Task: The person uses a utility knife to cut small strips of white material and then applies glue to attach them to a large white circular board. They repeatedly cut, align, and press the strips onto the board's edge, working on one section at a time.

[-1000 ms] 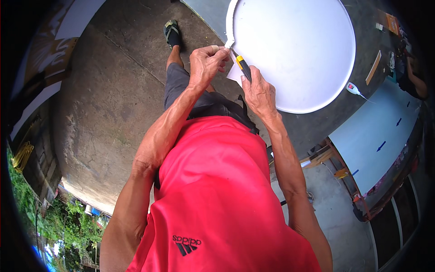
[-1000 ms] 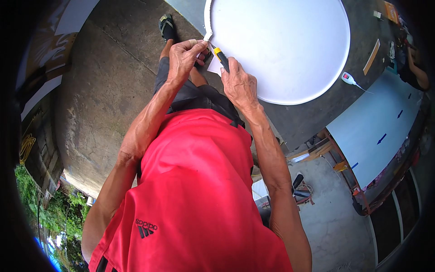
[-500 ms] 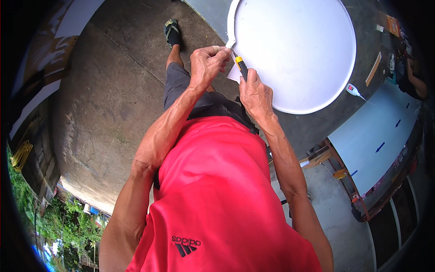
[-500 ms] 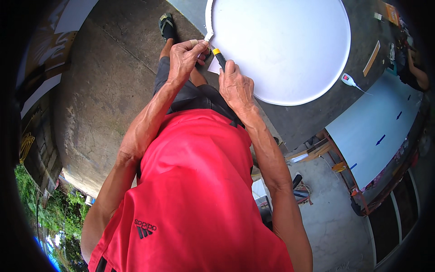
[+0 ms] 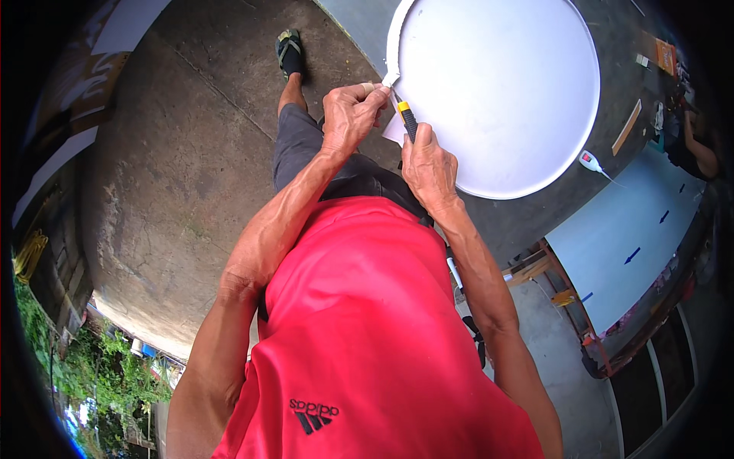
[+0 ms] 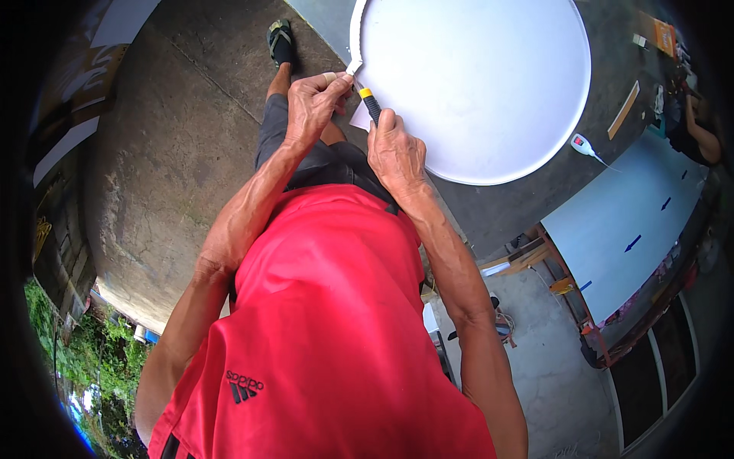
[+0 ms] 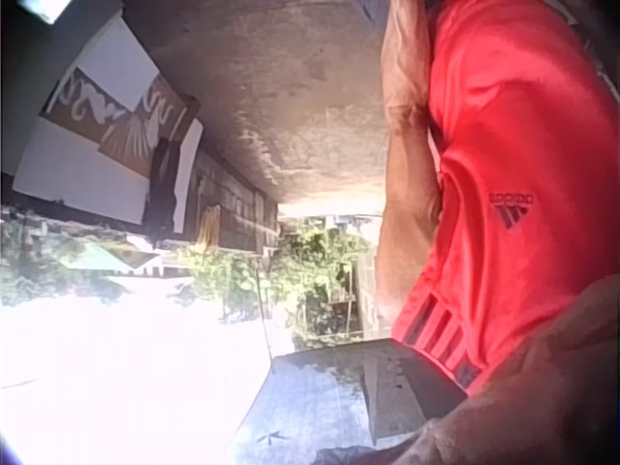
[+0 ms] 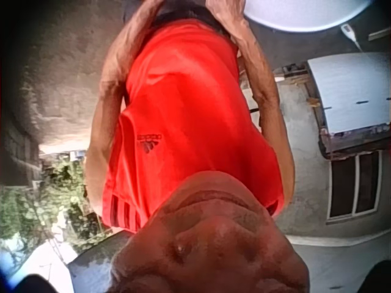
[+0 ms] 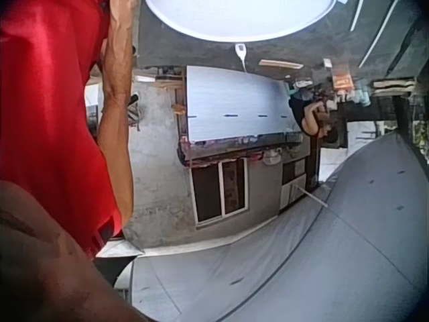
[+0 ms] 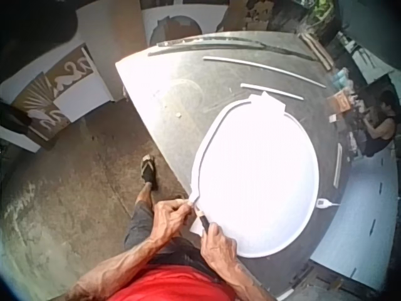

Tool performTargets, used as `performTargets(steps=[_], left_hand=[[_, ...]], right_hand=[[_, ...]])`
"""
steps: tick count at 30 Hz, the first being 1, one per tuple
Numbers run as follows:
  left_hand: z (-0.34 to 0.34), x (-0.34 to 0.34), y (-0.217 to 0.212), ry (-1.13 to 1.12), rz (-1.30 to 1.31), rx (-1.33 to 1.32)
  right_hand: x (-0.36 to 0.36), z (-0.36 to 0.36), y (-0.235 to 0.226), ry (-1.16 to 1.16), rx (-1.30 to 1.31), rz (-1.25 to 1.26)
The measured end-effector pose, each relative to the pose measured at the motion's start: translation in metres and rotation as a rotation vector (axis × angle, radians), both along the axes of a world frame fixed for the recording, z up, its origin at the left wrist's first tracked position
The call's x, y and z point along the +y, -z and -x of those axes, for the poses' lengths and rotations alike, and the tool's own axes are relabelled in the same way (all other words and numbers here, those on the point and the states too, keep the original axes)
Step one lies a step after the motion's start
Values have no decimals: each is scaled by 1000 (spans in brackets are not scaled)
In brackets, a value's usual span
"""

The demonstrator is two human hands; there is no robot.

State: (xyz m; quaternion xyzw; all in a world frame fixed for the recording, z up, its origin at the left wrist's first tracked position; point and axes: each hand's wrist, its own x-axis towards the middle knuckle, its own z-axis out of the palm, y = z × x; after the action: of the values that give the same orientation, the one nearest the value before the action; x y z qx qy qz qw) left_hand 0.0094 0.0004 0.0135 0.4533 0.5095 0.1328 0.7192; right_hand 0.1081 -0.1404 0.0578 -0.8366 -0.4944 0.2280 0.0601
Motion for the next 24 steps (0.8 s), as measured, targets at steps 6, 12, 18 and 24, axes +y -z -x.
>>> performTargets(steps=[6, 12, 18, 24], left_hand=[[-1, 1, -2, 3, 10, 6], [-1, 1, -2, 8, 8, 17], [1, 1, -3, 13, 2, 11], [2, 2, -1, -7, 11, -19]], right_hand=[[1, -2, -2, 3, 17, 8], [6, -15, -13, -56, 34, 35], [3, -29, -12, -80, 104, 7], [-1, -32, -9, -11, 267, -47]])
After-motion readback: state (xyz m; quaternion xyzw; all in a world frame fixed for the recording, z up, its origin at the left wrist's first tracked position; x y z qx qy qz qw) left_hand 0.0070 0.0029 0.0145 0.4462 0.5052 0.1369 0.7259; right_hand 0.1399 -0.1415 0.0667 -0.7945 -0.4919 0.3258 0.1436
